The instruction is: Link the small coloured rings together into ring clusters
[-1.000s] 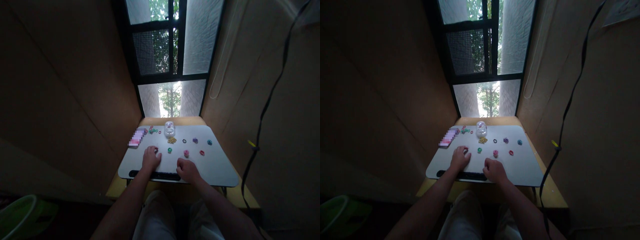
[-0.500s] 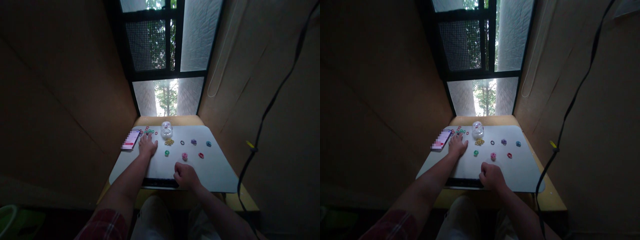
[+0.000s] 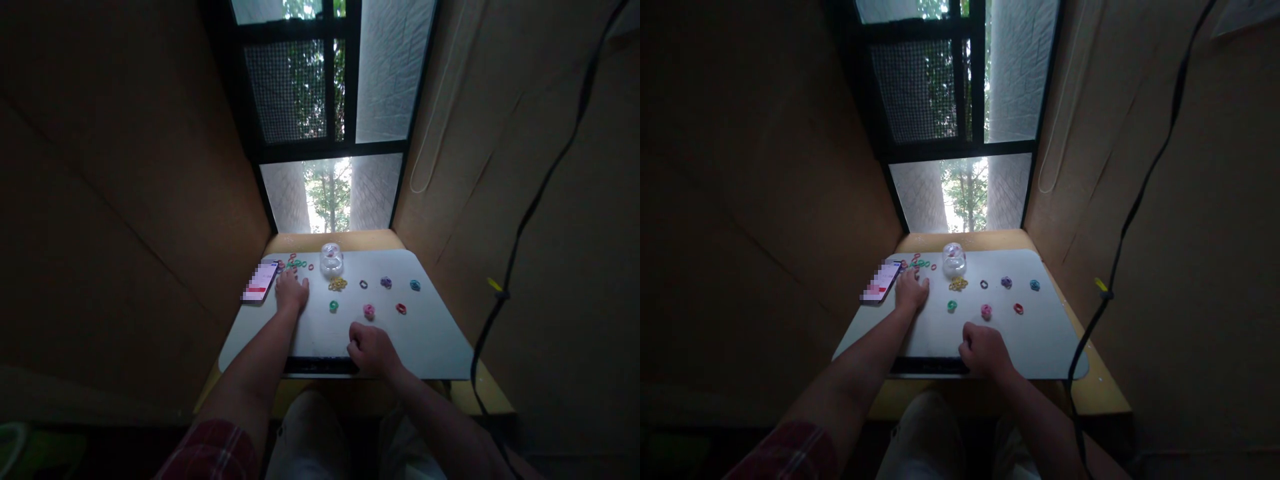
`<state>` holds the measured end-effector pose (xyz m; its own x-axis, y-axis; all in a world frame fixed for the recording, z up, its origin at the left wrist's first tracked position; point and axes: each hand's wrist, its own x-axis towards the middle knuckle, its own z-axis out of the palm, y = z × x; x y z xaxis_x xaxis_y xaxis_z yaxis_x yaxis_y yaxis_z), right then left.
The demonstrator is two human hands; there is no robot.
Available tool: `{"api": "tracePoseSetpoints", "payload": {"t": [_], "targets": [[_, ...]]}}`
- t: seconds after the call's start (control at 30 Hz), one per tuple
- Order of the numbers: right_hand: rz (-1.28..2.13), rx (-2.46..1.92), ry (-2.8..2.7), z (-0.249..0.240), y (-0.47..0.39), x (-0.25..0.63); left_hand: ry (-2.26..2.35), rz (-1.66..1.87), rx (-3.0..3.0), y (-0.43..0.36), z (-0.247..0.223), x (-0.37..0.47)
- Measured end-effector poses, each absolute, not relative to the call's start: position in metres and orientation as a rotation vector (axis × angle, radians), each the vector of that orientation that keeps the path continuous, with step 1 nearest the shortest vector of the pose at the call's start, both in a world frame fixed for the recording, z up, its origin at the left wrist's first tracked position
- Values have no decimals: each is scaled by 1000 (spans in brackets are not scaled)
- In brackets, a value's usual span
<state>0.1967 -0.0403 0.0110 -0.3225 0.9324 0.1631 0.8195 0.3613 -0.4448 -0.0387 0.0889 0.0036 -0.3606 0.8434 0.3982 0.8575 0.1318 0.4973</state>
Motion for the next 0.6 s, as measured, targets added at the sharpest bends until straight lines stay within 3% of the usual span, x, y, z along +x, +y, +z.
{"api": "tracePoseSetpoints", "payload": {"t": [0.27, 0.4, 0.6], "targets": [[359, -1546, -2234, 8, -41, 197, -2335, -1940, -1626, 72, -7, -64], [350, -1530, -2224, 6, -41, 198, -2319, -2100, -1564, 45, -9, -53], [337, -1498, -2195, 4, -42, 198, -2336, -2090, -2028, -10, -3, -21]]}}
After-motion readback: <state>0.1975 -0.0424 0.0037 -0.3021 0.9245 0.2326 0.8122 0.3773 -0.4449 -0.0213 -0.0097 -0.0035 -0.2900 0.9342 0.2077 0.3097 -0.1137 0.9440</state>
